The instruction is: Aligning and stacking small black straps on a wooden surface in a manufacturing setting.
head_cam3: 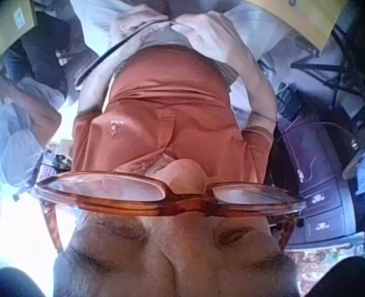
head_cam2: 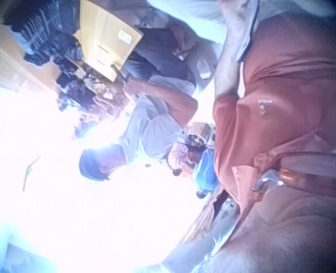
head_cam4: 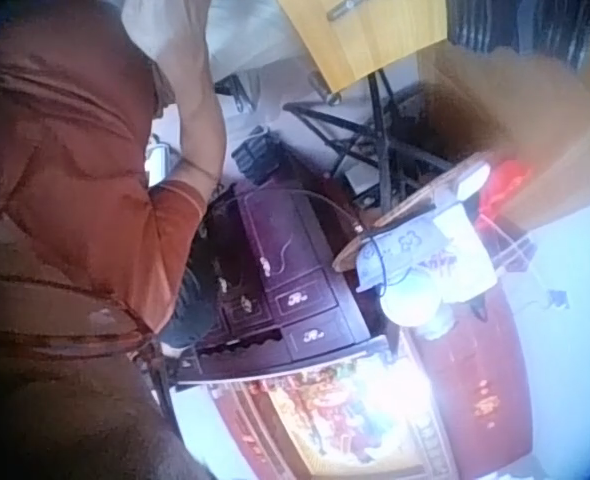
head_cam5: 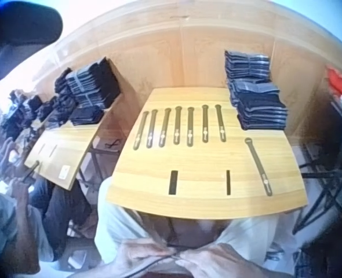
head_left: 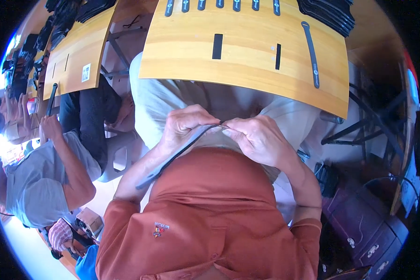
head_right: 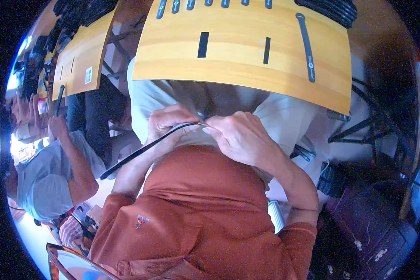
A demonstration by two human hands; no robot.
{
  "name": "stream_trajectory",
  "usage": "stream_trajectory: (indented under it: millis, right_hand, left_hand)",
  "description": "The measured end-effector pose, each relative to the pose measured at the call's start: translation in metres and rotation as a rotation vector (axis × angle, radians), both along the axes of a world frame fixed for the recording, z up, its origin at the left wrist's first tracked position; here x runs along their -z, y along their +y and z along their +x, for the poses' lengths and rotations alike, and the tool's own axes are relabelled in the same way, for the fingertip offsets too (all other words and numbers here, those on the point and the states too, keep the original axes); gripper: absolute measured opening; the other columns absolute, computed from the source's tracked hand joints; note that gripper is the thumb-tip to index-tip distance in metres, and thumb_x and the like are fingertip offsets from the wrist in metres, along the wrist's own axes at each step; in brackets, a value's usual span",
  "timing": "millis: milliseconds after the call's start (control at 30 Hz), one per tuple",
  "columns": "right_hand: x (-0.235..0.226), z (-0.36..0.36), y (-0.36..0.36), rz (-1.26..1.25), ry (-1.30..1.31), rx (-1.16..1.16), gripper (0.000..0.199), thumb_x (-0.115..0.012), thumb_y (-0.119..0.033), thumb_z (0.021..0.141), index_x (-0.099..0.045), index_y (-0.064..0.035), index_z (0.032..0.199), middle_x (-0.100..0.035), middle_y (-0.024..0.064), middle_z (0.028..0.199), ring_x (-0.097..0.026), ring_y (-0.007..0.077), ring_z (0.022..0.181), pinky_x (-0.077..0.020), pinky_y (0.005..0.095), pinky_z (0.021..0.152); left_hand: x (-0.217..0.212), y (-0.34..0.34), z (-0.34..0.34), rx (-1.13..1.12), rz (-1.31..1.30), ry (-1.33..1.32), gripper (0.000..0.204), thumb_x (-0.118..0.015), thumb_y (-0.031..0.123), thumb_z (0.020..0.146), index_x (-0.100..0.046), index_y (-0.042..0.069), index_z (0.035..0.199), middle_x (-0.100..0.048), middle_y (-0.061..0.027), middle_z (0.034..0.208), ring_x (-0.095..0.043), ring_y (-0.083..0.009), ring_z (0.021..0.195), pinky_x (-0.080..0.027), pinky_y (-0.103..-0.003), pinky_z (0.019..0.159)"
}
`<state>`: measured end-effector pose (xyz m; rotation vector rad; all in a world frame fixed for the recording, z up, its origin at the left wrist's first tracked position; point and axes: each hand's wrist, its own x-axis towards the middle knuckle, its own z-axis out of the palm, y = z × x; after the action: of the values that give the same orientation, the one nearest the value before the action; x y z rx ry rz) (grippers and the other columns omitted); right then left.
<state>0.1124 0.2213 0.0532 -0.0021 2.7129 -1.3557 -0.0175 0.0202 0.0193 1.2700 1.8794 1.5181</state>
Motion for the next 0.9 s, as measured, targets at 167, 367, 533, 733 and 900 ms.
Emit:
stream_trajectory:
  millis: [167, 367, 533, 733, 900]
  right_hand:
    - [0.009, -0.010, 0.001, -0.384, -0.017, -0.013, 0.017, -0.065, -0.015, 0.097, -0.068, -0.0023, 0.087, -0.062, 0.0209, 0.069, -0.064, 0.0364, 0.062, -0.0487, 0.0431, 0.060]
    - [0.033, -0.004, -0.023, -0.659, 0.047, 0.150, 0.023, -0.064, -0.018, 0.102, -0.067, 0.0008, 0.089, -0.055, 0.0112, 0.062, -0.051, 0.0150, 0.057, -0.0437, 0.0356, 0.056]
    - [0.030, -0.005, -0.018, -0.560, 0.002, 0.104, 0.020, -0.061, -0.015, 0.104, -0.071, 0.0019, 0.107, -0.064, 0.0048, 0.071, -0.059, 0.0113, 0.063, -0.0478, 0.0293, 0.059]
    - [0.023, -0.008, -0.026, -0.487, 0.184, 0.211, 0.024, -0.064, -0.011, 0.100, -0.069, 0.0009, 0.120, -0.073, 0.0177, 0.094, -0.073, 0.0269, 0.083, -0.0564, 0.0358, 0.071]
    - [0.034, -0.012, -0.035, -0.439, 0.363, 0.282, 0.029, -0.068, -0.006, 0.095, -0.069, -0.0010, 0.124, -0.074, 0.0237, 0.106, -0.075, 0.0357, 0.090, -0.0604, 0.0400, 0.076]
  left_hand:
    - [-0.015, 0.002, 0.003, -0.046, -0.010, 0.014, 0.012, -0.081, 0.005, 0.084, -0.078, 0.002, 0.095, -0.074, -0.0087, 0.084, -0.069, -0.0183, 0.074, -0.054, -0.030, 0.065]
    - [-0.006, 0.004, 0.008, -0.129, 0.129, -0.313, 0.007, -0.076, 0.003, 0.090, -0.076, 0.000, 0.096, -0.070, -0.0100, 0.088, -0.067, -0.0166, 0.078, -0.054, -0.029, 0.070]
    - [0.004, 0.006, 0.012, -0.111, 0.241, -0.691, 0.009, -0.075, 0.002, 0.091, -0.076, 0.002, 0.100, -0.067, -0.0094, 0.098, -0.064, -0.0152, 0.087, -0.053, -0.030, 0.079]
    - [0.011, 0.008, 0.013, -0.103, 0.342, -0.912, 0.008, -0.075, 0.002, 0.091, -0.077, 0.004, 0.098, -0.065, -0.0058, 0.099, -0.063, -0.0146, 0.086, -0.052, -0.029, 0.081]
    - [0.001, 0.009, 0.019, -0.273, 0.124, -0.783, 0.019, -0.077, 0.000, 0.090, -0.066, -0.003, 0.105, -0.063, -0.0023, 0.091, -0.060, -0.0076, 0.081, -0.053, -0.024, 0.075]
